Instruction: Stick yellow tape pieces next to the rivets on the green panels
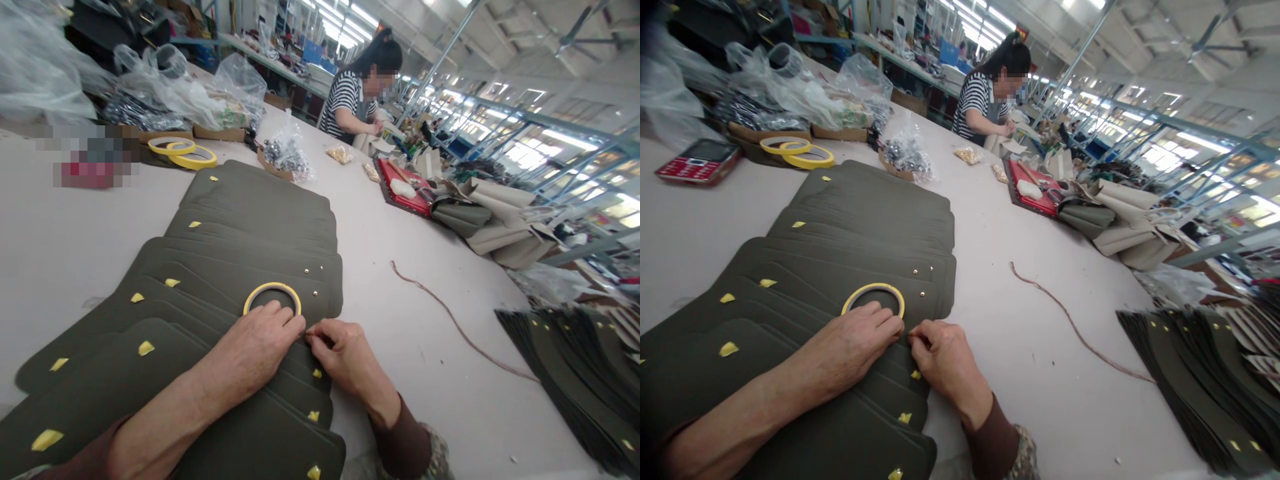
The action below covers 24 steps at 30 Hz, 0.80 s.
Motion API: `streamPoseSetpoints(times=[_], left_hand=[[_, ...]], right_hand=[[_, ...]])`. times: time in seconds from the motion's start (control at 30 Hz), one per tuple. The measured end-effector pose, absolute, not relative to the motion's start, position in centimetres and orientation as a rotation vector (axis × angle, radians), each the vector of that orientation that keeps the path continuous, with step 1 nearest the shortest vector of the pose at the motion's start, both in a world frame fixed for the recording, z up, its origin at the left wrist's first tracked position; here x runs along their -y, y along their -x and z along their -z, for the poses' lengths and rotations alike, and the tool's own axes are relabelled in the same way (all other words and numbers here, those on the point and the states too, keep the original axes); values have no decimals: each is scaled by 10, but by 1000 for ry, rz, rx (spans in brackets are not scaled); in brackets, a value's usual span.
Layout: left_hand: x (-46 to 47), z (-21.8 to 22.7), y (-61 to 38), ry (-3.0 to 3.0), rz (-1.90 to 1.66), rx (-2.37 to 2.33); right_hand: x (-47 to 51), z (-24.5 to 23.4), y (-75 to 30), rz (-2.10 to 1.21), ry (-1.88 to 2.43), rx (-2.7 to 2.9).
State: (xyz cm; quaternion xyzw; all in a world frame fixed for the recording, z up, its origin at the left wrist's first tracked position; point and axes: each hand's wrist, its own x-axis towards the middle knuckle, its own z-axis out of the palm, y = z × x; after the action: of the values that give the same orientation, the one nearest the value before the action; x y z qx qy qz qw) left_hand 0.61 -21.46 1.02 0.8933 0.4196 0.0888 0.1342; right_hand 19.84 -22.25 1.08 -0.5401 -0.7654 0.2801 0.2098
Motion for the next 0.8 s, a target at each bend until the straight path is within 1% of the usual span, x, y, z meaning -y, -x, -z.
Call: streamPoseSetpoints(times=[0.13,0.2,0.37,0.5,0.67,0.73,0.8], left_hand=[[215,-12,-5,-2557,-281,-1207],[215,-14,-4,-2547,-295,-1185],[215,-17,-2,-2580,-358,-1144],[215,-14,-1,-2618,-433,-1116],[215,-14,1,-2630,-476,-1123],[214,-15,3,-2613,-520,-1110],[212,-15,5,-2585,-608,-1090]], right_hand=[[227,-9,-206,-877,1605,1939],[232,-7,-210,-884,1576,1887],[241,-3,-210,-602,1417,2156],[238,1,-200,-513,1459,2228],[231,-2,-190,-532,1623,2150],[229,-7,-192,-602,1643,2126],[227,-12,-195,-745,1621,2163]])
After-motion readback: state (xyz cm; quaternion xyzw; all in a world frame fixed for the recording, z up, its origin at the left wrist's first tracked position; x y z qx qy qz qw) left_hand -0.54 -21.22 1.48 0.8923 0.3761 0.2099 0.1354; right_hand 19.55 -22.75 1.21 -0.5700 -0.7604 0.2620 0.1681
